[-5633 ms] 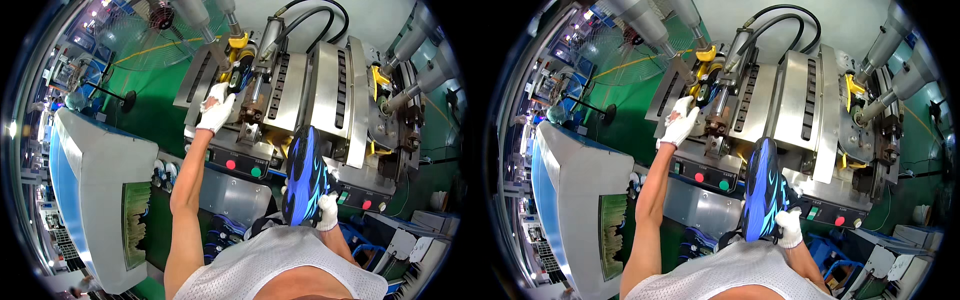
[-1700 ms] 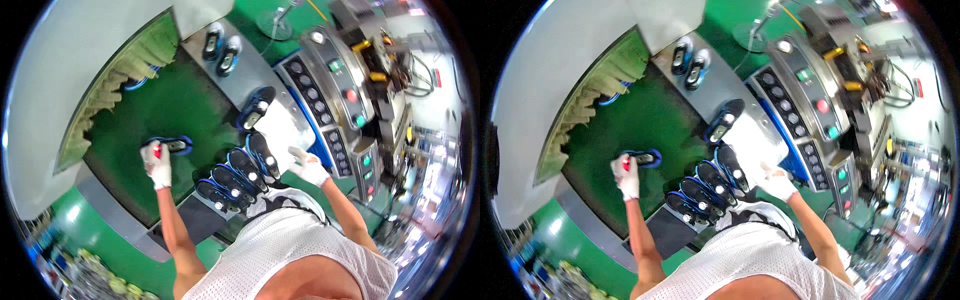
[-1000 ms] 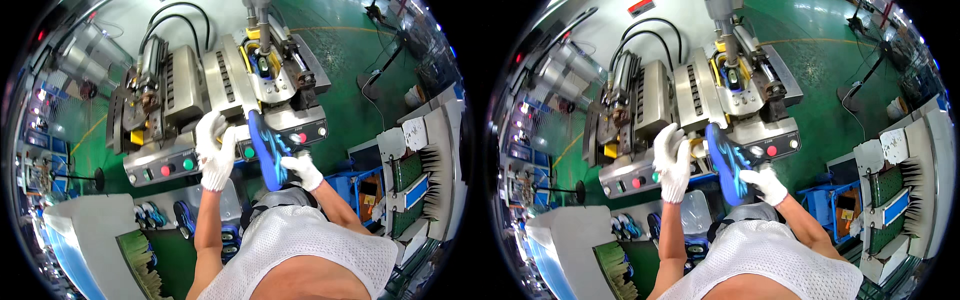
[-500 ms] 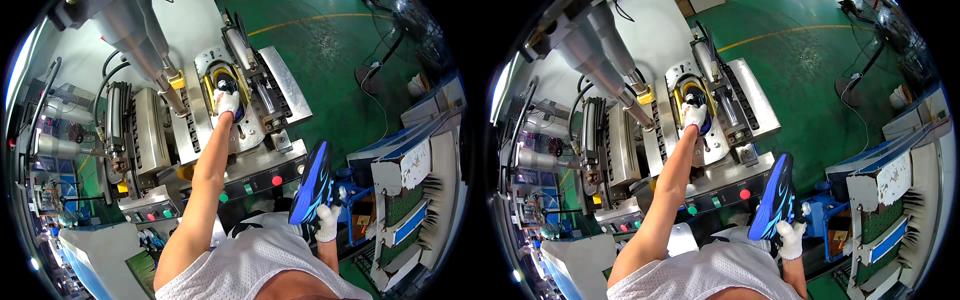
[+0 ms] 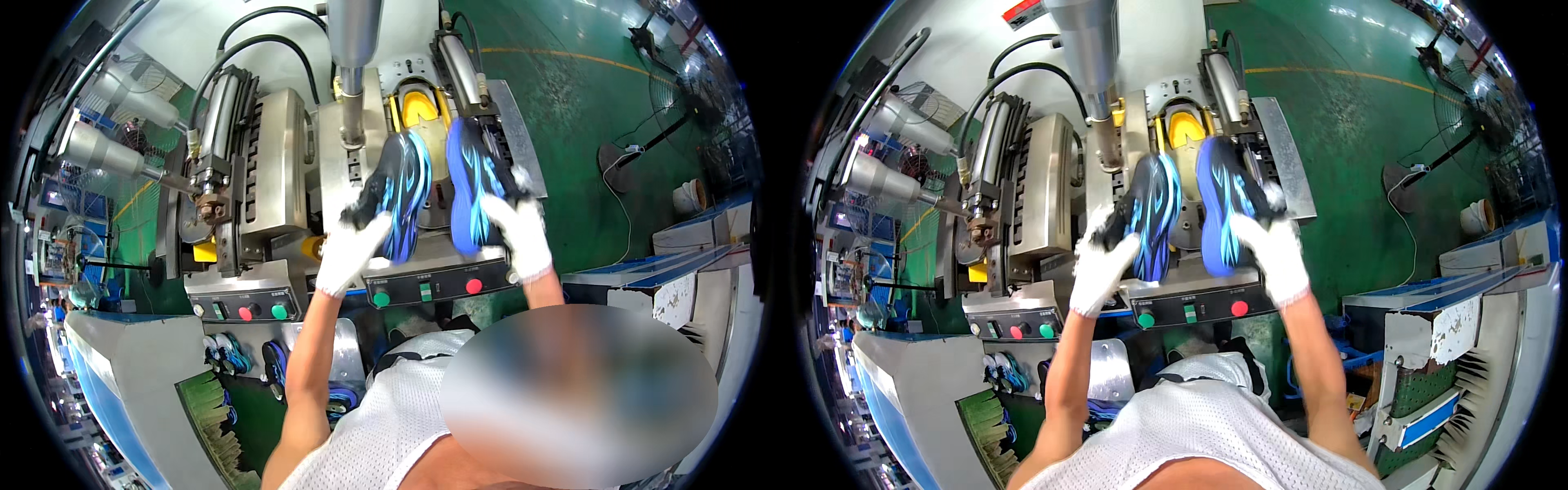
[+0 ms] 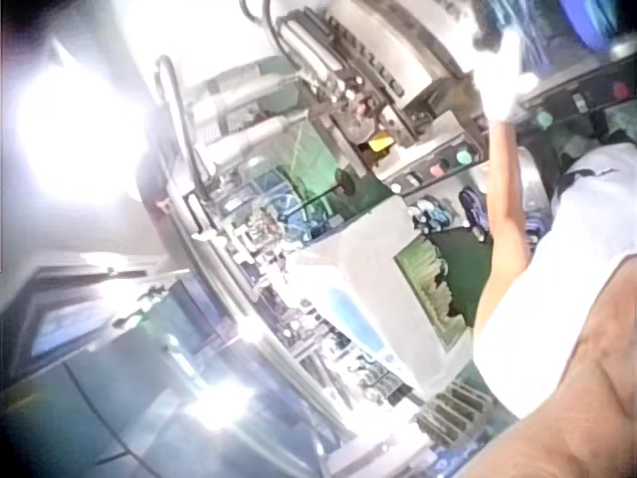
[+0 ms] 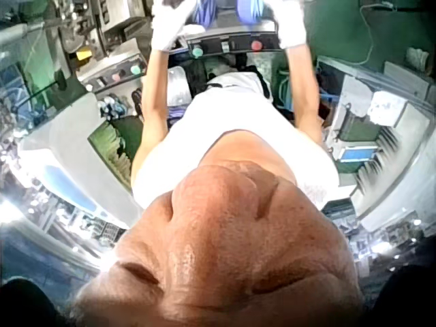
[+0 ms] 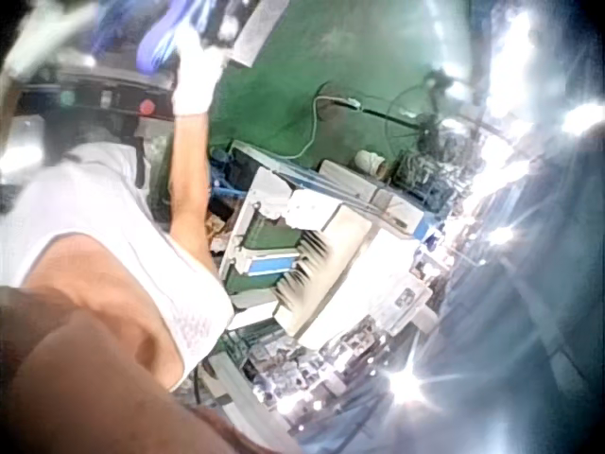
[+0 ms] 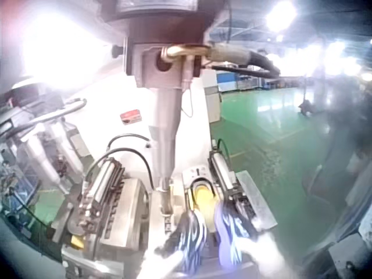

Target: The person repeatedly picks up blue and black sneakers from a conveyor belt, places them into a shoe assembly machine, and removes them after processing. The person handles the shoes one at a time, placing them into the machine's mold and then moving the finished shoes to a collection area.

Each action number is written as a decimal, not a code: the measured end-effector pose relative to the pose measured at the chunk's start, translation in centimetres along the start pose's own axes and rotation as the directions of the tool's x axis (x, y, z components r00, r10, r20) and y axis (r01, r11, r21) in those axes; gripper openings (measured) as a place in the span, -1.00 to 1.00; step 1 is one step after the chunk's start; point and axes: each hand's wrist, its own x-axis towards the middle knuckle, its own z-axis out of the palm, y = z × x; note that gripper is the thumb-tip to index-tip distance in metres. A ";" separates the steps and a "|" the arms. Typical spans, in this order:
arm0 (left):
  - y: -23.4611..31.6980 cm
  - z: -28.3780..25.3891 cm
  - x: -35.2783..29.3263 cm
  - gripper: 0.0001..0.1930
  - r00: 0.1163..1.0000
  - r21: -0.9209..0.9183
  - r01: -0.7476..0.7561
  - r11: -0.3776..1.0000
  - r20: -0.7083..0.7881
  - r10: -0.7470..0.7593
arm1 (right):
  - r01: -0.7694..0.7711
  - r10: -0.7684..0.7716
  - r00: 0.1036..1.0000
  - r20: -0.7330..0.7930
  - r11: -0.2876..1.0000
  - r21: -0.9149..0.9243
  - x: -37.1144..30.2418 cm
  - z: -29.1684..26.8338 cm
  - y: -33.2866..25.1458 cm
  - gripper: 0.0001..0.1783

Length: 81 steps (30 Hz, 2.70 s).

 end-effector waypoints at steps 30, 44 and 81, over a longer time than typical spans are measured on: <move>-25.5 -1.0 -41.6 -0.29 0.345 -0.387 0.532 0.754 -0.714 -0.609 | 0.896 -0.021 0.336 0.941 -0.299 -0.327 -10.3 14.4 25.1 0.00; -34.0 0.3 -43.9 -0.18 0.278 -0.374 0.582 0.722 -0.743 -0.609 | 0.561 0.277 0.526 0.804 0.598 -0.573 -32.4 25.5 42.0 -0.04; 23.0 45.4 -34.0 -0.16 0.335 -0.266 -0.512 0.817 0.814 0.475 | -0.560 -0.194 -0.075 -0.978 0.820 -0.119 -51.5 -37.8 4.7 -0.06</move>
